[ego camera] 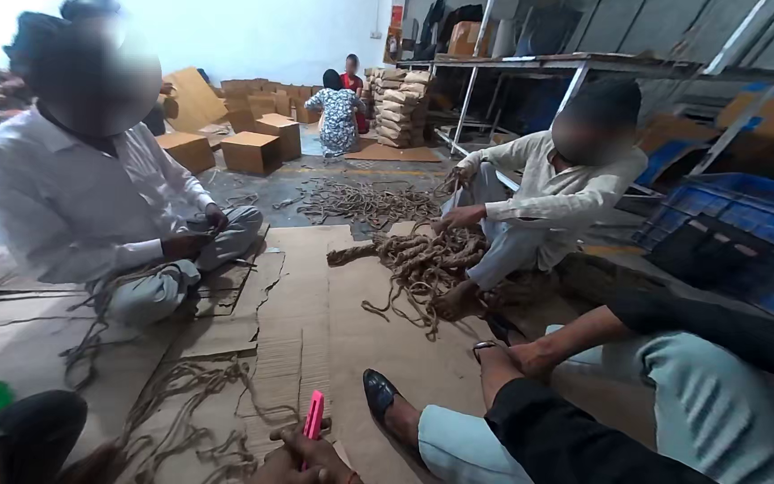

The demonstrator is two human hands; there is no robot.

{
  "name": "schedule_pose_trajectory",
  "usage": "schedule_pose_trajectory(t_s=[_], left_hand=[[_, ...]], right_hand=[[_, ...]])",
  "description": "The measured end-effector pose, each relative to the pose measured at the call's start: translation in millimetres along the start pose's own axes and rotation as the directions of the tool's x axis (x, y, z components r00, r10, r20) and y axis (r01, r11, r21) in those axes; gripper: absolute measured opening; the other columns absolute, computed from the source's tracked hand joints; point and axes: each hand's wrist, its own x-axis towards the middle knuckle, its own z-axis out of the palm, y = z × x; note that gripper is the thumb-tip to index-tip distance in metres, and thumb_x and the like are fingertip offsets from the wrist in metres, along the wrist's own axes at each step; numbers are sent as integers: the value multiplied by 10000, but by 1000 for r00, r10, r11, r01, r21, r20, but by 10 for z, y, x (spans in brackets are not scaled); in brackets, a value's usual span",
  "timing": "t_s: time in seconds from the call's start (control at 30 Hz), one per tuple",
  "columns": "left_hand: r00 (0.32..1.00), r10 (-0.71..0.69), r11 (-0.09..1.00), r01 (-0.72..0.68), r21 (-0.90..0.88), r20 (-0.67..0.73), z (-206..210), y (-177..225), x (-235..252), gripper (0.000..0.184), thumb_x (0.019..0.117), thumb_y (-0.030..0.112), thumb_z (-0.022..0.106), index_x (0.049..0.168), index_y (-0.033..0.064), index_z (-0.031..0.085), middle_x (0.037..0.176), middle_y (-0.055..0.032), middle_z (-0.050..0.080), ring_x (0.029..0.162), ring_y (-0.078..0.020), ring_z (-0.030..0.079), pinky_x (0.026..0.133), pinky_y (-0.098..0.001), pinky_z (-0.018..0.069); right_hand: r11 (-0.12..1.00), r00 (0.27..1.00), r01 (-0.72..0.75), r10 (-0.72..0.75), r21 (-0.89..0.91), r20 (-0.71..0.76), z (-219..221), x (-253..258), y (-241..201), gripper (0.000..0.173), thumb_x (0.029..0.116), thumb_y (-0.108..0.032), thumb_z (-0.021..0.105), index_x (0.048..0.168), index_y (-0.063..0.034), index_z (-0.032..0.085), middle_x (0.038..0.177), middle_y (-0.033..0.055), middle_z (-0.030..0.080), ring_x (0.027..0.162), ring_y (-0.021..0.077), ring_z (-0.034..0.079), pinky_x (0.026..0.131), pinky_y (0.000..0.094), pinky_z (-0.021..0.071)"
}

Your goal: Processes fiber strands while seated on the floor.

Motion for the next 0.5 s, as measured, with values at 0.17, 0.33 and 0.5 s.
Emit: schedule_pose_trajectory(t_s=[0.17, 0.33, 0.5], left_hand=[[980, 188, 975, -179, -135, 63, -39, -308, 224, 618, 1022, 277, 599, 1537, 62, 335, 1133, -203, 660, 877, -276, 691, 800, -471, 585], [981, 182, 977, -173, -124, 61, -34, -239, 178, 603, 1029, 234, 588, 1537, 45, 325, 1142, -214, 650, 881, -279, 686, 804, -471, 583], [973, 220, 966, -208, -155, 67, -36, -337, 266, 608, 1017, 244, 590, 1528, 34, 335, 1130, -212, 659, 848, -263, 690, 765, -453, 591]], right_hand=[[999, 999, -28, 28, 21, -30, 72, -104, -90, 335, 1076, -308, 492, 1210, -40, 642, 868, 15, 663, 720, 78, 623, 656, 281, 536], [997, 998, -53, 55, 47, -37, 81, -136, -119, 325, 1070, -330, 506, 1171, -55, 649, 844, 6, 656, 705, 78, 624, 633, 277, 534], [999, 997, -40, 40, -1, -63, 122, -222, -212, 332, 1062, -314, 530, 1180, -22, 636, 864, 30, 639, 692, 80, 595, 613, 284, 513]])
